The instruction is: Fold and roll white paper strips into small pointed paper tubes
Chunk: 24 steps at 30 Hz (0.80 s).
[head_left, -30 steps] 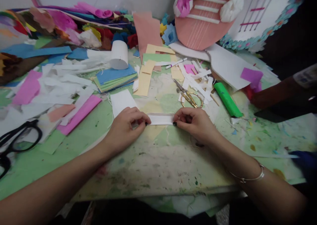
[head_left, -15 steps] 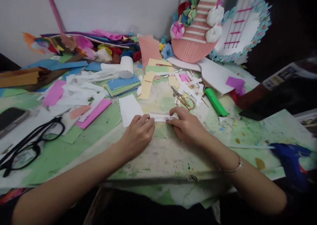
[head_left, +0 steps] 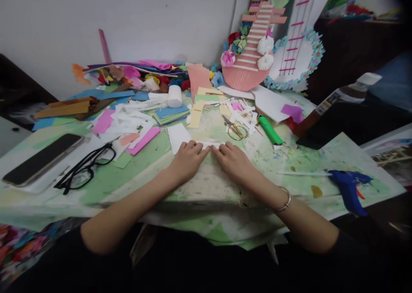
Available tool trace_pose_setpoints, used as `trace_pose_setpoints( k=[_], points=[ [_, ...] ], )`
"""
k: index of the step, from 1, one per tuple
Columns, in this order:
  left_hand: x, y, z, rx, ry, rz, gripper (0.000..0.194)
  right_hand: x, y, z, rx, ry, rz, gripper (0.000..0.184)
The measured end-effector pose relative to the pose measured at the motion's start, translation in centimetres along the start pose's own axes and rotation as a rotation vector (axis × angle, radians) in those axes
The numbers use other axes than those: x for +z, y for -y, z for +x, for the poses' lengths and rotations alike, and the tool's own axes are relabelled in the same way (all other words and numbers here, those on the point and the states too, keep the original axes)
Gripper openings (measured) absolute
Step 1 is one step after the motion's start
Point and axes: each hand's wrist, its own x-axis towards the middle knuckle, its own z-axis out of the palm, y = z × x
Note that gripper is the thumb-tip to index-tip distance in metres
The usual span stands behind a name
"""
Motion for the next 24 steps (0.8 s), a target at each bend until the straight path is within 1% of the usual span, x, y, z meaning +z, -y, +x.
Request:
trace_pose_setpoints(
  k=[2, 5, 11, 17, 24],
  points=[
    [0.0, -0.1, -0.1, -0.024, 0.0, -0.004, 0.037, -0.1, 0.8, 0.0, 0.059, 0.031, -0.022, 0.039],
    [0.0, -0.3, -0.1, -0.043, 0.0, -0.009, 0.034, -0.2, 1.5, -0.1, 0.116, 0.041, -0.03, 0.039],
    [0.0, -0.6, -0.3, -0.068, 0.004, -0.001, 0.036, 0.1, 1.8, -0.5, 0.199, 0.033, -0.033, 0.039],
    [-0.3, -1.0, -0.4, -0.08, -0.003, 0.015, 0.034, 0.4, 2.0, -1.1, 0.243, 0.022, -0.04, 0.038],
    [-0.3, -1.0, -0.5, -0.1, -0.028, 0.023, 0.03, 0.5, 2.0, -0.8, 0.263, 0.01, -0.041, 0.032]
  ],
)
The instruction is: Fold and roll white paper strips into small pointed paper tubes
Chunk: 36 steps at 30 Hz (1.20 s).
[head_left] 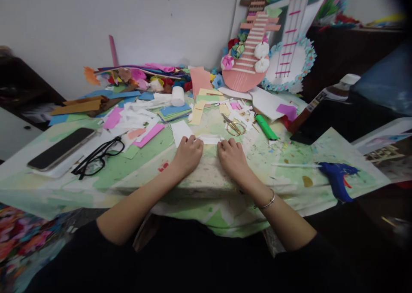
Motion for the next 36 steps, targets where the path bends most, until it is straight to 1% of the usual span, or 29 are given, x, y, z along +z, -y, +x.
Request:
trace_pose_setpoints(
  k=[6, 10, 17, 22, 26, 32, 36],
  points=[
    [0.2, 0.9, 0.1, 0.031, -0.003, -0.019, 0.028, -0.2, -0.1, 0.0, 0.003, -0.011, 0.008, 0.032],
    [0.1, 1.0, 0.1, 0.036, 0.008, -0.027, 0.025, -0.1, -0.3, -0.1, 0.009, -0.017, 0.016, 0.032],
    [-0.2, 0.6, -0.2, 0.044, 0.038, -0.031, 0.034, 0.0, -0.4, -0.4, 0.009, -0.026, 0.009, 0.035],
    [-0.5, 0.1, 0.0, 0.036, 0.062, -0.014, 0.04, -0.3, 0.5, -0.4, -0.012, -0.047, -0.011, 0.036],
    [-0.8, -0.3, 0.2, 0.012, 0.077, 0.005, 0.04, -0.6, 1.2, -0.3, -0.024, -0.06, -0.022, 0.039],
    [-1.1, -0.5, 0.0, -0.007, 0.1, 0.018, 0.036, -0.4, 1.0, -0.2, -0.034, -0.053, -0.026, 0.028],
    [-0.8, -0.5, -0.1, -0.018, 0.109, 0.016, 0.034, -0.3, 1.0, -0.2, -0.028, -0.056, -0.025, 0.027]
  ],
)
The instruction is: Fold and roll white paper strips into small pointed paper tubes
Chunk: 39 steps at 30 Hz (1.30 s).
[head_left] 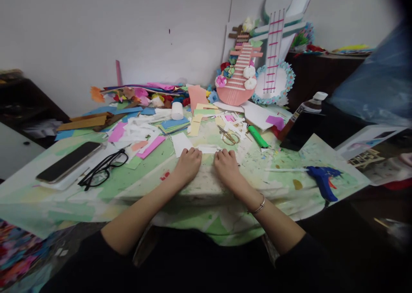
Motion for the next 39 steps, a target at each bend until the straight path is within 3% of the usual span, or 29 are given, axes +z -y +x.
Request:
trace_pose_setpoints(
  k=[7, 12, 20, 25, 32, 39],
  points=[
    [0.5, 0.0, 0.2, -0.024, -0.027, -0.012, 0.043, -0.3, 0.5, -0.2, 0.016, -0.019, 0.007, 0.039],
    [0.3, 0.1, -0.3, -0.024, -0.052, -0.039, 0.037, 0.0, 0.2, -0.1, 0.014, -0.009, 0.022, 0.031],
    [0.2, 0.9, -0.6, -0.043, -0.128, -0.144, 0.03, -0.1, -0.1, 0.0, 0.051, -0.018, 0.106, 0.033],
    [0.9, 3.5, 0.4, 0.001, -0.193, -0.287, 0.025, -0.2, -2.8, 0.7, 0.02, -0.034, 0.258, 0.029],
    [2.7, 6.8, 2.5, 0.176, -0.235, -0.545, 0.025, 0.7, -7.9, 3.4, -0.054, -0.008, 0.578, 0.034],
    [3.1, 7.5, 2.6, 0.293, -0.282, -0.695, 0.028, 2.1, -9.1, 6.0, 0.002, -0.005, 0.797, 0.037]
  ],
)
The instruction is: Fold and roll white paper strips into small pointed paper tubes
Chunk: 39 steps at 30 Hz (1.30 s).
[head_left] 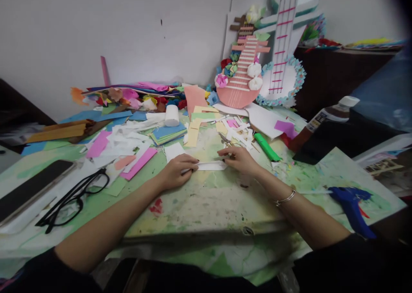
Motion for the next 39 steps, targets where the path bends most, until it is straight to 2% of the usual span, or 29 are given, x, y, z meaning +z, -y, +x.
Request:
trace_pose_setpoints(
  k=[5, 8, 15, 20, 24, 27, 32, 35, 39],
  points=[
    [-0.4, -0.1, -0.2, 0.063, 0.079, 0.054, 0.024, 0.8, 0.3, 0.0, -0.086, 0.066, 0.052, 0.023],
    [-0.6, 0.1, -0.1, 0.121, 0.1, 0.139, 0.024, 0.7, 0.5, -0.5, -0.254, 0.055, 0.005, 0.024],
    [-1.0, -0.6, 0.6, 0.268, 0.134, 0.287, 0.031, 0.3, 0.4, -1.2, -0.461, 0.034, -0.094, 0.025],
    [-0.4, -1.2, 0.4, 0.238, 0.112, 0.317, 0.034, -0.1, 0.5, -1.6, -0.438, 0.048, -0.145, 0.032],
    [0.3, -0.9, 0.4, 0.031, 0.001, 0.141, 0.04, 0.2, 0.4, -1.6, -0.428, 0.038, -0.127, 0.03],
    [0.4, -0.6, 0.6, -0.075, -0.053, 0.027, 0.033, 0.9, 0.3, -1.4, -0.379, -0.03, -0.063, 0.024],
    [0.3, -0.2, 0.5, 0.037, -0.058, -0.031, 0.022, 1.3, 0.2, -1.3, -0.352, -0.08, 0.023, 0.02],
    [0.1, -0.2, 0.3, 0.074, -0.023, 0.015, 0.021, 0.9, 0.3, -1.3, -0.392, -0.032, 0.005, 0.02],
    [-0.5, -0.4, 0.3, 0.125, 0.079, 0.116, 0.033, 0.1, 0.2, -1.3, -0.451, 0.06, -0.083, 0.019]
  ],
)
